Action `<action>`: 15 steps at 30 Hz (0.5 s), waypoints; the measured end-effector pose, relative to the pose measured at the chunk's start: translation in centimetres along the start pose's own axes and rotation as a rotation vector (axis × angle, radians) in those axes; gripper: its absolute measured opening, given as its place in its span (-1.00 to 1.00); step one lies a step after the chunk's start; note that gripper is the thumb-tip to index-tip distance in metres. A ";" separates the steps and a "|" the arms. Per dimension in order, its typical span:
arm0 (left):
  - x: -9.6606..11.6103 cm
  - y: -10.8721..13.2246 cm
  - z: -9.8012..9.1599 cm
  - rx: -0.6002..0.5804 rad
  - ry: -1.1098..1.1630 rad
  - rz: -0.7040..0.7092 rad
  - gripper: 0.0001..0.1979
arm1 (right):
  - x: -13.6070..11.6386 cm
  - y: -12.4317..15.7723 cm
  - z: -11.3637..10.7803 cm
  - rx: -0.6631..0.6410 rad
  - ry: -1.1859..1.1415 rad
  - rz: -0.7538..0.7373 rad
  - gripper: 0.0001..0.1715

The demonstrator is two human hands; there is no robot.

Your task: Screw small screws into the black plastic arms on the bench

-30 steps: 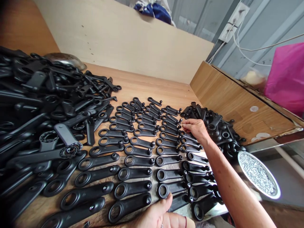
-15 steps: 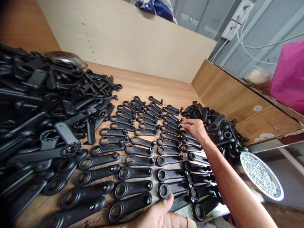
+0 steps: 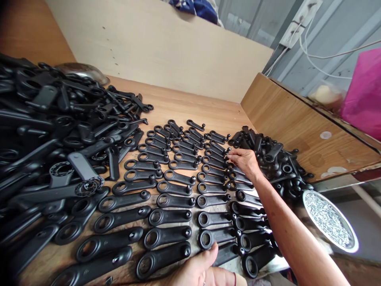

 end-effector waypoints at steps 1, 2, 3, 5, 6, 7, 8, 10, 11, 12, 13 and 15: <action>0.1 0.1 0.2 -0.007 -0.006 0.008 0.03 | 0.1 0.0 0.0 -0.002 0.008 -0.007 -0.69; 0.3 0.2 0.4 -0.011 -0.012 0.016 0.02 | 0.1 0.0 0.1 -0.006 0.017 -0.016 -0.69; 0.5 0.5 0.7 -0.012 -0.015 0.022 0.02 | 0.2 -0.1 0.2 -0.011 0.028 -0.026 -0.69; 0.8 1.2 1.6 -0.007 -0.013 0.025 0.00 | 0.2 -0.2 0.3 -0.025 0.055 -0.047 -0.69; 1.1 1.7 2.1 -0.003 -0.006 0.032 -0.02 | 0.1 -0.2 0.3 -0.032 0.071 -0.057 -0.68; 1.3 2.3 2.8 0.002 0.004 0.041 -0.04 | -0.1 -0.3 0.3 -0.040 0.086 -0.064 -0.68; 1.6 2.9 3.4 0.008 0.014 0.052 -0.05 | -0.4 -0.3 0.1 -0.047 0.103 -0.069 -0.67; 2.1 3.9 4.6 0.027 0.038 0.064 -0.05 | -1.2 0.0 -0.7 -0.058 0.141 -0.078 -0.67; 2.1 4.3 5.1 0.040 0.053 0.058 -0.04 | -1.7 0.4 -1.2 -0.060 0.161 -0.083 -0.68; 2.2 4.7 5.5 0.052 0.068 0.048 -0.03 | -2.3 1.1 -2.0 -0.055 0.178 -0.084 -0.71; 2.2 4.9 5.9 0.053 0.081 0.039 -0.03 | -3.1 2.2 -2.7 -0.050 0.204 -0.101 -0.74; 2.4 5.2 6.8 0.017 0.095 0.045 -0.09 | -5.2 5.4 -4.0 -0.045 0.270 -0.206 -0.81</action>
Point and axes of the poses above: each hand's wrist, its own y-axis away from the middle knuckle, its own z-axis out of the palm, x = y × z, the point moved 9 cm from there along -y, towards the middle knuckle, and after that the axes turned 9 degrees about y, right-handed, at the moved point
